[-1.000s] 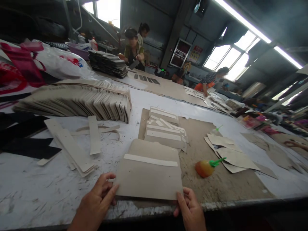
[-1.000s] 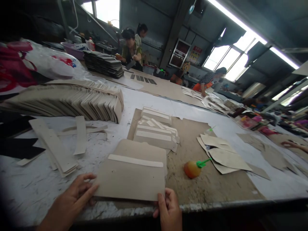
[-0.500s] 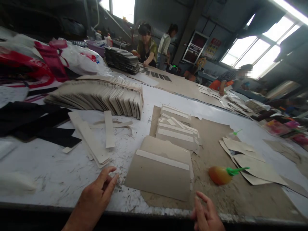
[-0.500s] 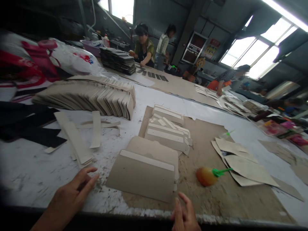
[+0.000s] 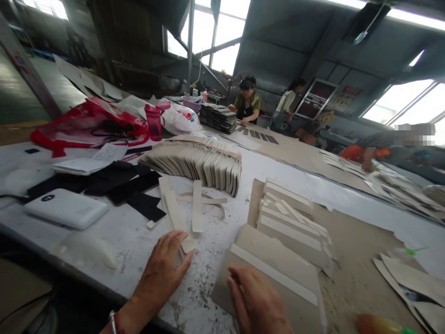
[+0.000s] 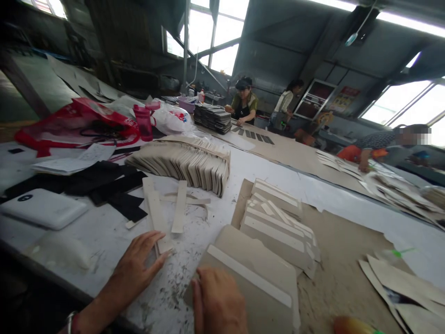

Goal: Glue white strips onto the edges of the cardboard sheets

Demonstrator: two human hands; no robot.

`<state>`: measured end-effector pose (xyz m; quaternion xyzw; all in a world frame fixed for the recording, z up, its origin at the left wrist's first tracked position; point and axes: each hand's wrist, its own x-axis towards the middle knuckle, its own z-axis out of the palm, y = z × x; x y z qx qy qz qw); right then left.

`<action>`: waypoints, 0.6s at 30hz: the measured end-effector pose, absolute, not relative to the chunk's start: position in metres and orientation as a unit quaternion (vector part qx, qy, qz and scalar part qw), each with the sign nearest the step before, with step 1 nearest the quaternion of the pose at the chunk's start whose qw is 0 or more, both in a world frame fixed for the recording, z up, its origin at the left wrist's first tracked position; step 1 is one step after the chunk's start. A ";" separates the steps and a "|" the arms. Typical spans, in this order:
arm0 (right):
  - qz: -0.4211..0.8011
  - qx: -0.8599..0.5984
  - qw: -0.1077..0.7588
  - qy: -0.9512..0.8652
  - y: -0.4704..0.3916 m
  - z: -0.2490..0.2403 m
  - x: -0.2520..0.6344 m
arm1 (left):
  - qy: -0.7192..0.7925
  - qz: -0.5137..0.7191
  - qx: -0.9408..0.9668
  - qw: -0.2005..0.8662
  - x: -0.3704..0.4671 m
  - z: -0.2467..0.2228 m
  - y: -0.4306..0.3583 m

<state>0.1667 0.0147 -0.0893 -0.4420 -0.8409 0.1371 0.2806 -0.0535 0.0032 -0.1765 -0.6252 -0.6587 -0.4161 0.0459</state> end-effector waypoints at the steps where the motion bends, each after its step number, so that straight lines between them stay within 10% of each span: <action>1: 0.115 -0.412 0.246 -0.870 0.026 -0.083 0.151 | -0.657 -0.420 -0.624 0.052 -0.054 -0.178 0.003; 11: 0.007 -0.391 0.037 -0.920 0.099 -0.088 0.050 | -0.645 -0.431 -0.628 0.064 -0.062 -0.177 -0.005; 18: 0.287 -0.364 0.366 -0.807 -0.003 -0.028 0.136 | -0.539 -0.474 -0.696 0.012 -0.059 -0.111 -0.026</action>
